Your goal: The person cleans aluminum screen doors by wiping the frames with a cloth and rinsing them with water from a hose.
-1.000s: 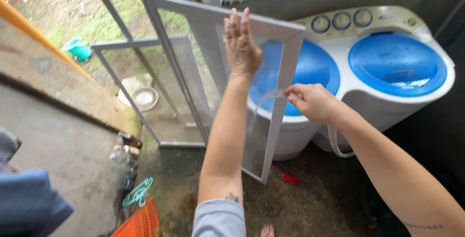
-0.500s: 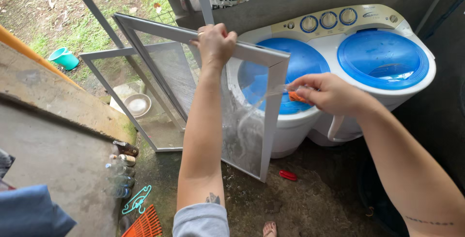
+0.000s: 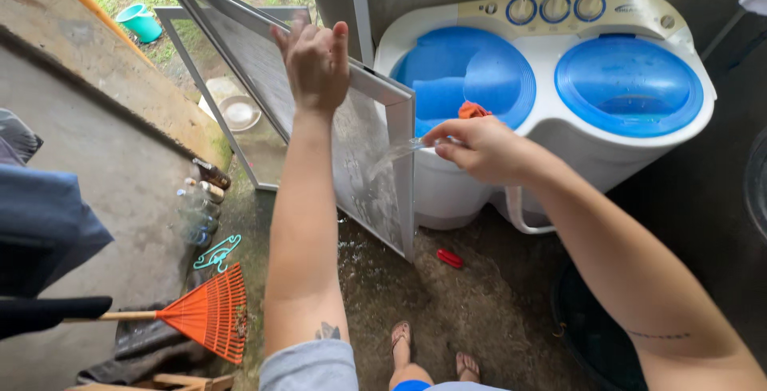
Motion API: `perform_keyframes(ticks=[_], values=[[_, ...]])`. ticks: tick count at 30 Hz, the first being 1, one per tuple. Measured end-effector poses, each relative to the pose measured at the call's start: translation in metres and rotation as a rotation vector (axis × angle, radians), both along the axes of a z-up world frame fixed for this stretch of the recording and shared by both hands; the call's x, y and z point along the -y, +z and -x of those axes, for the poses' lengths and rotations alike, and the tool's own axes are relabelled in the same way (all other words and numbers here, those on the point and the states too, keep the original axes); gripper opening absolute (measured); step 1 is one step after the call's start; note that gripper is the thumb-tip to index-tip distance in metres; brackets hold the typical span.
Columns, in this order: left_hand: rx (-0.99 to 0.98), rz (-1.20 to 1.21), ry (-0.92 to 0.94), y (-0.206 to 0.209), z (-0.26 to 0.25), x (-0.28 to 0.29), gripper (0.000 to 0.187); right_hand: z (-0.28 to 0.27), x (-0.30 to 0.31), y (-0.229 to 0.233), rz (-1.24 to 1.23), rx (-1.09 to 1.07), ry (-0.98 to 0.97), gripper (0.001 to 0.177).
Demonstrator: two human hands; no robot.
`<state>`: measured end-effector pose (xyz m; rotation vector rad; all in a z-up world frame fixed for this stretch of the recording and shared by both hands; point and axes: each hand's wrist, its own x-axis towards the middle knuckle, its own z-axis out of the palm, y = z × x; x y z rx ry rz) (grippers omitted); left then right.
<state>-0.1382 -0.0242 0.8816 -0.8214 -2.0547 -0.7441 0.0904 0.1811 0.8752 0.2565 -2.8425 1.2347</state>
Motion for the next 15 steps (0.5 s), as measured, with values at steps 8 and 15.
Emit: perform_keyframes(ticks=[8, 15], values=[[-0.259, -0.016, -0.172, 0.011, -0.044, -0.063, 0.066, -0.040, -0.033, -0.038, 0.135, -0.084, -0.298, 0.028], [-0.370, 0.053, -0.125, 0.015, -0.070, -0.134, 0.066, -0.080, -0.077, -0.039, 0.140, -0.152, -0.605, 0.026]])
